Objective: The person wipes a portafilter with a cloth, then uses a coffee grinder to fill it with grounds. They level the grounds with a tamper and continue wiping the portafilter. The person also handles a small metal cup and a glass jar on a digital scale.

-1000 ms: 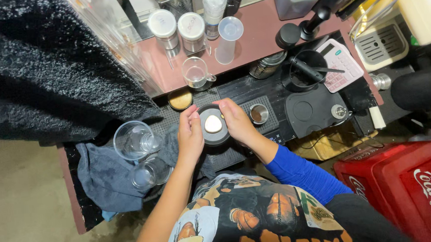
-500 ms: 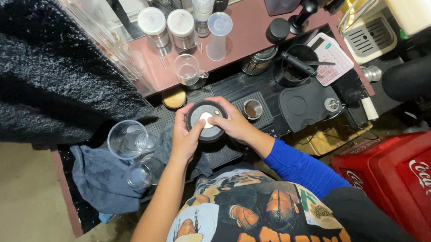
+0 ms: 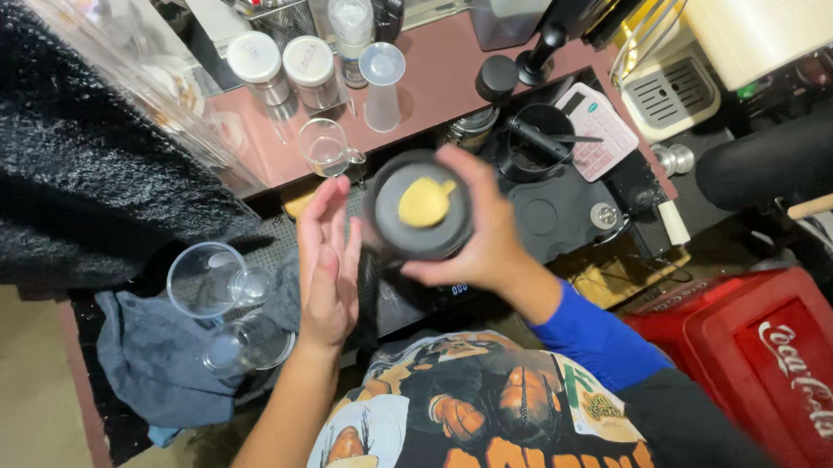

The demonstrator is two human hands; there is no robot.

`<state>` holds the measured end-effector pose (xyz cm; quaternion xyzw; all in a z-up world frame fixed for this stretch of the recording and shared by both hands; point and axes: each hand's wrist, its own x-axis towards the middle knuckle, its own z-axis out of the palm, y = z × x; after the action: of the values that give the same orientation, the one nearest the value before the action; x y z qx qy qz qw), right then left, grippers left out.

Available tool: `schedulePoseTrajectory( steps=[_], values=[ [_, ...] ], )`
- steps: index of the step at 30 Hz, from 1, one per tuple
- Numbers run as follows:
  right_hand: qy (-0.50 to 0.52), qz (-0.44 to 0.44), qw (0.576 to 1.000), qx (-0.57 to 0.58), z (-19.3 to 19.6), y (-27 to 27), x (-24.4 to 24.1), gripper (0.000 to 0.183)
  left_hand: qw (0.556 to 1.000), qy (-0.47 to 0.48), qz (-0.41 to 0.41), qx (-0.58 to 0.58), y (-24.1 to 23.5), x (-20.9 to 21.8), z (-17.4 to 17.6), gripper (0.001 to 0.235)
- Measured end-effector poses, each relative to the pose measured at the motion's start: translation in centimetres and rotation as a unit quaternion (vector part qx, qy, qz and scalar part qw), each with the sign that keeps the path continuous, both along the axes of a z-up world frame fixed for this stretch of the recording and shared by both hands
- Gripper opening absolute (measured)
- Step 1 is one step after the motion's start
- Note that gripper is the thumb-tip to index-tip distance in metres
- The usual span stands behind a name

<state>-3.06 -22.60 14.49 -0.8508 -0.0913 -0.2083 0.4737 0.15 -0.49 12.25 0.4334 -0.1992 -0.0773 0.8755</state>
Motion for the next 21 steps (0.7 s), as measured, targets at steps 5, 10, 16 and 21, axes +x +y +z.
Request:
schedulePoseTrajectory(
  steps=[5,10,16,21],
  values=[
    [-0.118,-0.032,0.982,0.147,4.2,-6.7,4.8,0.104,0.991,-0.036,0.068,0.107,-1.6,1.1,0.4,0.056],
    [-0.126,-0.087,0.983,0.100,2.5,-9.4,12.7,0.104,0.978,0.045,0.047,0.199,-3.6,-0.5,-5.7,0.039],
    [-0.073,-0.096,0.988,0.100,0.4,-8.8,16.6,0.115,0.894,-0.025,0.078,0.441,-5.8,-1.0,-8.9,0.065],
    [-0.158,-0.092,0.983,-0.010,0.1,-10.4,14.0,0.130,0.782,-0.172,0.141,0.583,-9.2,-1.6,-10.6,0.104]
  ],
)
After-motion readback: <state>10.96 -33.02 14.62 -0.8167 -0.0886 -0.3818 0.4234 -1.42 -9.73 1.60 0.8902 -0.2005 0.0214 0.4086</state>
